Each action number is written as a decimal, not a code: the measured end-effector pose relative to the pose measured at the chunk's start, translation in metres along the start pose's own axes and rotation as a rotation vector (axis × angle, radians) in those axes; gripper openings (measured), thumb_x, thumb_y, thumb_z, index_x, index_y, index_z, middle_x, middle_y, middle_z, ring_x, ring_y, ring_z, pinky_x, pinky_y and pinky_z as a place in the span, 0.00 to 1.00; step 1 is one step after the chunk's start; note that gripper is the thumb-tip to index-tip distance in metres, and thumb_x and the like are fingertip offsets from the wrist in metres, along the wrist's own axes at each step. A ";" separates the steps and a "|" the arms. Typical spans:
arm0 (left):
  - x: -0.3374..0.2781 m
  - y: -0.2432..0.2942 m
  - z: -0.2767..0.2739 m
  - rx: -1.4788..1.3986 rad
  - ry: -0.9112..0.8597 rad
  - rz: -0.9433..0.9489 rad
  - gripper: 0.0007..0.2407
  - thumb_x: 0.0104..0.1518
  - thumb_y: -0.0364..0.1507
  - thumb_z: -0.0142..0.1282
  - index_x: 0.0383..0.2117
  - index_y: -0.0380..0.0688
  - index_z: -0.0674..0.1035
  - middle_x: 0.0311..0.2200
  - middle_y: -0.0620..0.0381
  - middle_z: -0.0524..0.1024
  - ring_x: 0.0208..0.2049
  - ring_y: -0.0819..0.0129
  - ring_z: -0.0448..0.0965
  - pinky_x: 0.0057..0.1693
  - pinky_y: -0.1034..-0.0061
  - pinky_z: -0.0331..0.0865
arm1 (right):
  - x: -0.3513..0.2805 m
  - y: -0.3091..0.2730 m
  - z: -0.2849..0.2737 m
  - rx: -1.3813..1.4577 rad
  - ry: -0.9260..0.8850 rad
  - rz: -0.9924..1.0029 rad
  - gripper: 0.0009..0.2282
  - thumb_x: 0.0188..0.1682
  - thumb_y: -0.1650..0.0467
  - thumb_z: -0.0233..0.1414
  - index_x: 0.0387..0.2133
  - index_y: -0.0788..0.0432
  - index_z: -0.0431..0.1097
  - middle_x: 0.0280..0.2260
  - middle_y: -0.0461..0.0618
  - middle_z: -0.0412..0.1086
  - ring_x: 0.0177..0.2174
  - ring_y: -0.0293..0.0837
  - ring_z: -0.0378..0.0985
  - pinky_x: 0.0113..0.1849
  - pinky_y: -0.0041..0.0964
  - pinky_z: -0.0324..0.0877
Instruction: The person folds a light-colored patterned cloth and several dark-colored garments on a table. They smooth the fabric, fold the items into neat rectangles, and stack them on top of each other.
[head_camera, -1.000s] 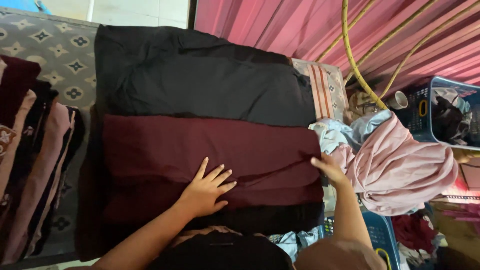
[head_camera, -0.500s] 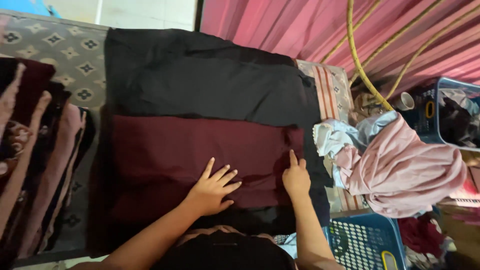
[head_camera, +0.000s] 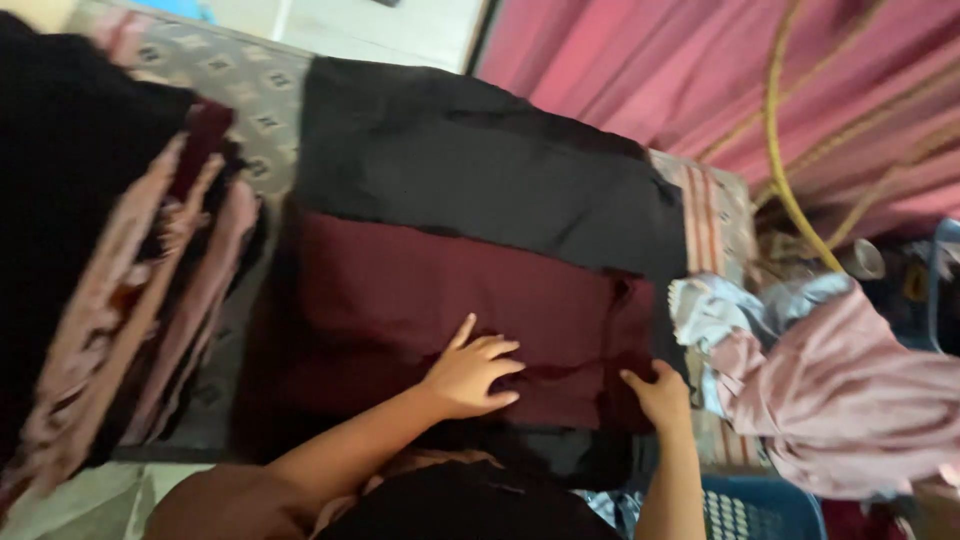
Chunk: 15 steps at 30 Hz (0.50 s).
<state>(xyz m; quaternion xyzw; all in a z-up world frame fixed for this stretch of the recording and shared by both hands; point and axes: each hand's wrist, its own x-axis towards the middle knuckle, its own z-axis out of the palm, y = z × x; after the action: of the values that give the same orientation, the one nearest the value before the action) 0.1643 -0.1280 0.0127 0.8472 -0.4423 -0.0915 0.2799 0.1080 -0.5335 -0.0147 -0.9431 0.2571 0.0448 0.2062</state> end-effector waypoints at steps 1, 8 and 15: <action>0.003 0.004 0.001 -0.197 0.157 -0.061 0.21 0.55 0.44 0.60 0.53 0.53 0.79 0.61 0.51 0.70 0.66 0.54 0.63 0.71 0.43 0.43 | -0.009 -0.023 -0.008 -0.110 0.091 -0.024 0.27 0.38 0.57 0.66 0.46 0.63 0.75 0.41 0.66 0.78 0.43 0.61 0.81 0.45 0.52 0.75; 0.048 0.022 -0.066 -1.590 0.219 -0.659 0.26 0.57 0.43 0.59 0.61 0.53 0.67 0.58 0.53 0.70 0.59 0.60 0.70 0.63 0.60 0.64 | -0.094 -0.246 -0.024 -0.095 0.169 -0.296 0.15 0.44 0.65 0.59 0.42 0.58 0.72 0.39 0.64 0.76 0.38 0.66 0.80 0.39 0.59 0.74; 0.018 -0.053 -0.056 -1.726 0.530 -0.506 0.17 0.60 0.29 0.56 0.54 0.37 0.76 0.49 0.48 0.79 0.49 0.57 0.78 0.56 0.62 0.72 | -0.151 -0.326 0.007 0.162 -0.019 -0.823 0.20 0.38 0.78 0.56 0.47 0.60 0.66 0.43 0.63 0.70 0.38 0.66 0.77 0.36 0.54 0.73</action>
<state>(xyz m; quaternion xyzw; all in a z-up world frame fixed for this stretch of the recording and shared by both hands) 0.2338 -0.0962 0.0314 0.4107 0.0543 -0.2501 0.8751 0.1418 -0.2053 0.1266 -0.9473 -0.1406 -0.0529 0.2828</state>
